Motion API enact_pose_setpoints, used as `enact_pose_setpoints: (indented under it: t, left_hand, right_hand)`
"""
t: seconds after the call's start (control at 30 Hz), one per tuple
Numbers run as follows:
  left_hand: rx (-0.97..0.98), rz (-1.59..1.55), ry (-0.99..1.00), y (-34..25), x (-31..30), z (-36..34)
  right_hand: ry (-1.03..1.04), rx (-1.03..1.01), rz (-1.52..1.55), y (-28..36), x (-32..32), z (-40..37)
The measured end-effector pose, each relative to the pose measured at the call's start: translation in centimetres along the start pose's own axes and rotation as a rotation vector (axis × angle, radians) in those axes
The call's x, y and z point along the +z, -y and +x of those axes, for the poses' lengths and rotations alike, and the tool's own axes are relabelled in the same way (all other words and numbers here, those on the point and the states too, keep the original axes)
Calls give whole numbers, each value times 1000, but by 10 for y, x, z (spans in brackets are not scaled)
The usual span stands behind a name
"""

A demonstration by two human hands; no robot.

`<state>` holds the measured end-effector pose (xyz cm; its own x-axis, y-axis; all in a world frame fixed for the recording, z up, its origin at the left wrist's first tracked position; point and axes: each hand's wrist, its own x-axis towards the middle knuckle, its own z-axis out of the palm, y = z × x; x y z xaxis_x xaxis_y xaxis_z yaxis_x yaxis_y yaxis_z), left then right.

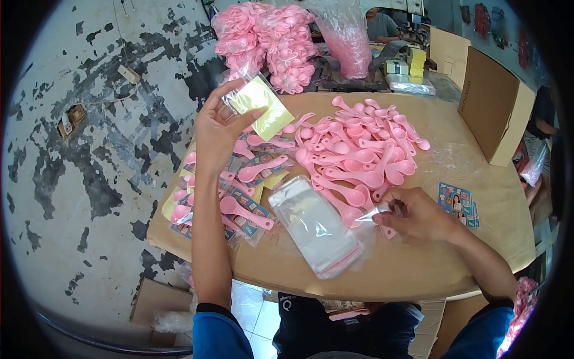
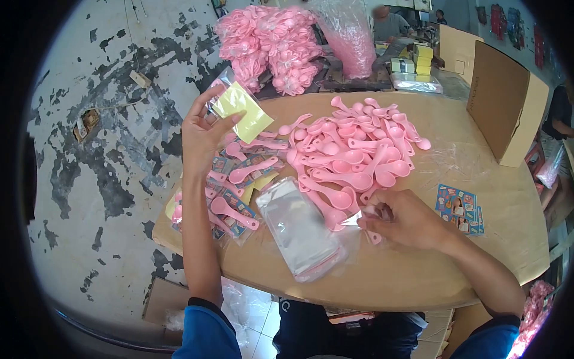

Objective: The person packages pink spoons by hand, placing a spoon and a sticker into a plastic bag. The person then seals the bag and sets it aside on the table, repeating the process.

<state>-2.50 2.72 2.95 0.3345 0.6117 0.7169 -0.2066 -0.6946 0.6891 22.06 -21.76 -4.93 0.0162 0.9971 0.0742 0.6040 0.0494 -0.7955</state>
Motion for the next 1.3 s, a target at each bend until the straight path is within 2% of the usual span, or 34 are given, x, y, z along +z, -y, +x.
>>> enact_pose_setpoints:
  t: [0.03, 0.1, 0.13, 0.2, 0.27, 0.33, 0.37, 0.43, 0.5, 0.6, 0.63, 0.7, 0.73, 0.77, 0.8, 0.87, 1.0, 1.07, 1.17, 1.27, 1.3]
  left_hand:
    - [69, 78, -22, 4, -1, 1]
    - [199, 217, -55, 14, -5, 4]
    - [344, 458, -40, 15, -10, 6]
    - [647, 926, -2, 12, -17, 9]
    - [691, 1098, 68, -1, -1, 0]
    - [524, 761, 304, 4, 14, -7]
    - [319, 340, 487, 12, 22, -10]
    - [-81, 144, 904, -4, 52, -35]
    - [-192, -58, 1327, -21, 87, -62]
    - [-84, -141, 1118, -28, 122, -99]
    - [-37, -109, 1012, -30, 126, -103]
    - [56, -48, 786, -33, 130, -109]
    - [-83, -134, 740, -33, 131, -112]
    - [-223, -220, 689, -31, 130, -115]
    - [-366, -304, 635, -30, 130, -116]
    - [-446, -442, 600, -32, 130, -112]
    - [-552, -580, 565, -37, 135, -105]
    - [-525, -504, 592, -33, 134, -105]
    - [-528, -465, 564, -30, 132, -102]
    - [-521, -538, 470, -21, 130, -99]
    - [-508, -576, 433, -18, 129, -97]
  right_hand:
    - [-22, 20, -11, -2, 0, -1]
    - [-103, -125, 56, -13, 3, -2]
    - [-153, -191, 84, -19, 3, -5]
    - [-156, -117, 108, -13, -6, -10]
    - [-177, -66, 161, -4, -15, -12]
    - [-213, -42, 237, 5, -25, -13]
    - [-239, -35, 268, 9, -28, -15]
    - [-337, -96, 359, 16, -26, -16]
    - [-383, -112, 404, 16, -26, -19]
    - [-325, -101, 379, 16, -19, -22]
    - [-218, -131, 523, 11, -15, -21]
    - [-284, -220, 509, 11, -2, -19]
    - [-315, -265, 501, 12, 0, -18]
    - [-258, -199, 432, 14, -4, -22]
    - [-251, -225, 370, 14, -6, -23]
    - [-234, -276, 246, 15, -9, -24]
    - [-83, -156, 20, 28, -31, -29]
    - [-71, -155, 5, 27, -29, -28]
    - [-9, -28, -52, 31, -35, -29]
    - [-19, -135, -426, 25, -67, -50]
    - [2, -81, -545, 17, -90, -63]
